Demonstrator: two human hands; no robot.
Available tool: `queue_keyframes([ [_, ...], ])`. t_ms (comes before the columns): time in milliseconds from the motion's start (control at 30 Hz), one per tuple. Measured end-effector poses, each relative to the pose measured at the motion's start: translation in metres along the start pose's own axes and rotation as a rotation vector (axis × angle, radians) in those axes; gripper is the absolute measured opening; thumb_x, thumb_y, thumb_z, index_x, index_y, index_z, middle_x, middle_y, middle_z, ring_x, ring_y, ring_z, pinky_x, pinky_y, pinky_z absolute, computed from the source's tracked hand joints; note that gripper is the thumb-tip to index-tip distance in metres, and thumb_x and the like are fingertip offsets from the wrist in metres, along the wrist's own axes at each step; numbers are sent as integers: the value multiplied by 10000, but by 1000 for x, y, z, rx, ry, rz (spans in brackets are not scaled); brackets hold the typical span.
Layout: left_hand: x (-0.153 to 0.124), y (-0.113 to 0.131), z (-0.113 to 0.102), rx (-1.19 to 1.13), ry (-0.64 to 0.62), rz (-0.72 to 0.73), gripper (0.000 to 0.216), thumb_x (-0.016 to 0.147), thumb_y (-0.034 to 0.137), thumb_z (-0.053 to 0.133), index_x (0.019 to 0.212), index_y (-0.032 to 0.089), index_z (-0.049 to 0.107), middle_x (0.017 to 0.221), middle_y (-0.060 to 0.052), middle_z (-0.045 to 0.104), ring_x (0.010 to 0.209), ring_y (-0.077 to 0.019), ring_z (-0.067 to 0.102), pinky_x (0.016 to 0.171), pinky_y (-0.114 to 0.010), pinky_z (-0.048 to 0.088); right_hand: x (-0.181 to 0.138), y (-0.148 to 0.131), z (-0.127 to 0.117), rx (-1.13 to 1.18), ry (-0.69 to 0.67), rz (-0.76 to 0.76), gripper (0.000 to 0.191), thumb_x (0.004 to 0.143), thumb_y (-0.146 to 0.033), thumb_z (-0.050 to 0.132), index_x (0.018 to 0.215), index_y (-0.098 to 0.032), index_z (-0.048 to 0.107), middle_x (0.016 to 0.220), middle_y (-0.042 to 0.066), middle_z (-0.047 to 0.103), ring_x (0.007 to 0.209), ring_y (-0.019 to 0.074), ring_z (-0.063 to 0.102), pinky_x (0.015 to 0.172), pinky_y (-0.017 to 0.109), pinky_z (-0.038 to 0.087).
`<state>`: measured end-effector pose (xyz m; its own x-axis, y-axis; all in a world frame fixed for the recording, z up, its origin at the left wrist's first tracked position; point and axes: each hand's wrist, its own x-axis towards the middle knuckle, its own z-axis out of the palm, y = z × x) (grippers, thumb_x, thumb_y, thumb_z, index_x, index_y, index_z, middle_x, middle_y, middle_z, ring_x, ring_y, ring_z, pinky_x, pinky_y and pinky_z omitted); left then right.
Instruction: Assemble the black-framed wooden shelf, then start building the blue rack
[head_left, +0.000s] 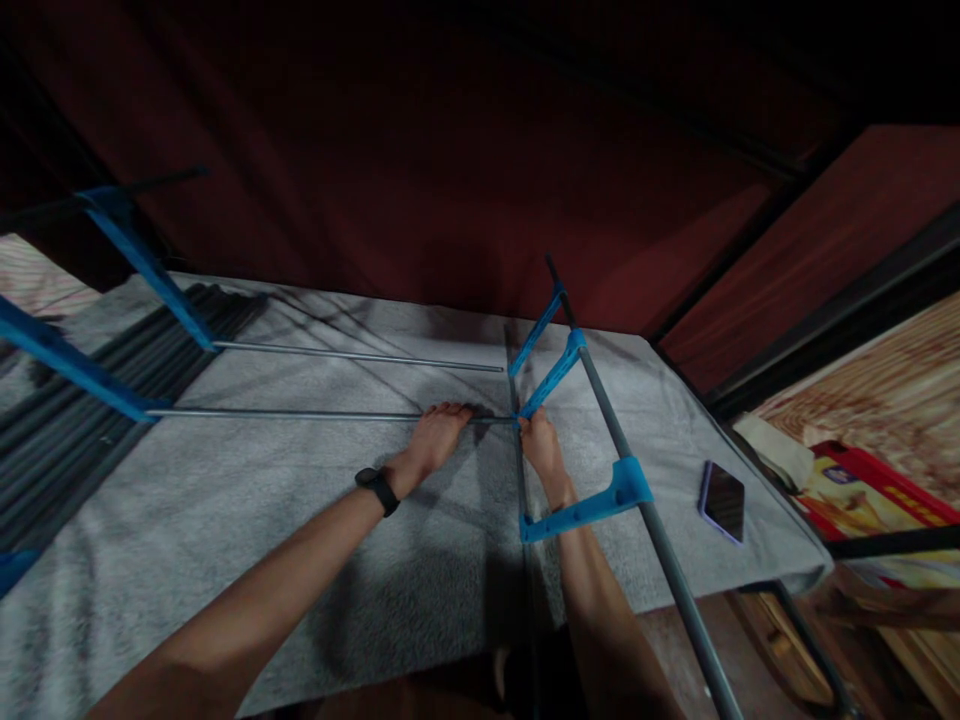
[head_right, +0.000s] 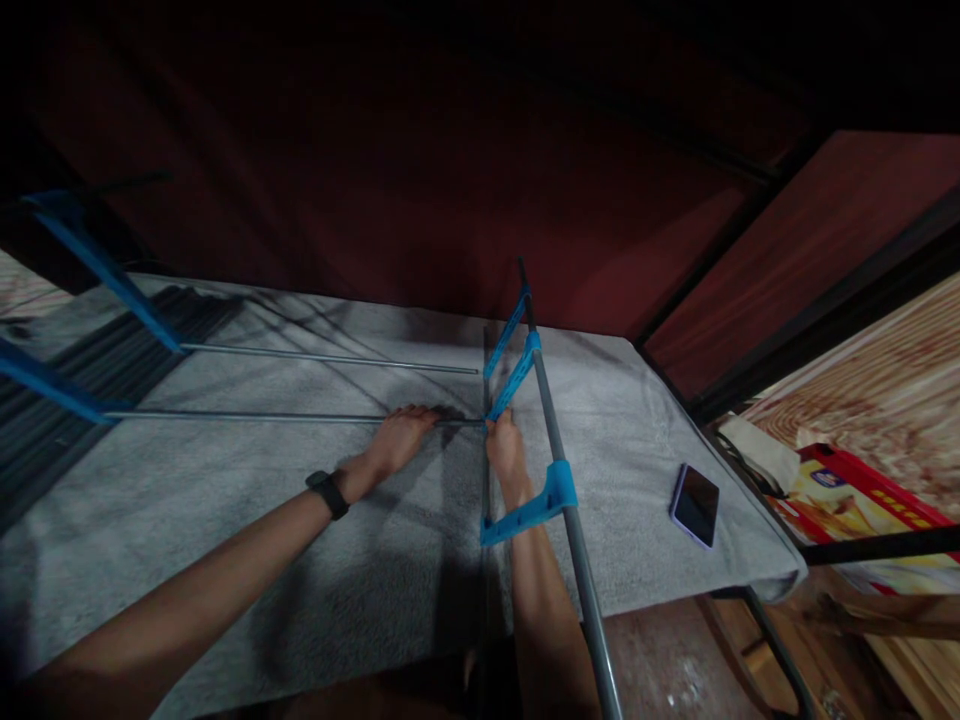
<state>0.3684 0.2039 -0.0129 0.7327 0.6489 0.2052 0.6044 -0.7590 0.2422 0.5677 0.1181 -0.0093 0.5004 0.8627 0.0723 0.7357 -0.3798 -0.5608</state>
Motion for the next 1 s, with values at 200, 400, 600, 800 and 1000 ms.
queue_keyframes([
  [200, 0, -1, -1, 10, -12, 25, 397, 921, 92, 402, 1223, 210, 630, 1152, -99, 680, 1054, -251, 611, 921, -378, 446, 0, 0, 2, 45, 16, -14, 222, 932, -163, 478, 1139, -112, 543, 986, 149, 708, 912, 227, 670, 692, 255, 448],
  [400, 1, -2, 0, -26, -22, 24, 402, 907, 76, 435, 1223, 220, 638, 1163, -92, 685, 1077, -248, 612, 944, -374, 436, -3, -4, 0, -3, -17, -26, 220, 933, -148, 464, 1135, -117, 544, 990, 153, 712, 937, 229, 669, 683, 258, 427],
  [600, 2, -4, 4, -22, -23, 53, 425, 878, 33, 421, 1202, 184, 650, 1161, -114, 685, 1083, -249, 614, 952, -380, 438, -3, -7, 1, -129, -30, 14, 256, 949, -197, 470, 1184, -108, 519, 963, 156, 713, 881, 233, 677, 646, 263, 406],
  [800, 3, -5, 6, -48, -19, 69, 431, 873, 29, 414, 1213, 165, 641, 1151, -121, 688, 1075, -240, 620, 960, -374, 438, -5, -6, 2, -45, 7, -17, 224, 944, -170, 457, 1151, -126, 531, 925, 131, 714, 891, 233, 674, 647, 264, 400],
  [1000, 4, -3, 6, -50, -32, 60, 413, 871, 23, 425, 1186, 167, 650, 1119, -119, 693, 1075, -235, 622, 963, -358, 440, -8, -6, 7, -40, 52, -12, 221, 918, -157, 480, 1124, -135, 556, 889, 118, 708, 819, 219, 665, 644, 264, 404],
])
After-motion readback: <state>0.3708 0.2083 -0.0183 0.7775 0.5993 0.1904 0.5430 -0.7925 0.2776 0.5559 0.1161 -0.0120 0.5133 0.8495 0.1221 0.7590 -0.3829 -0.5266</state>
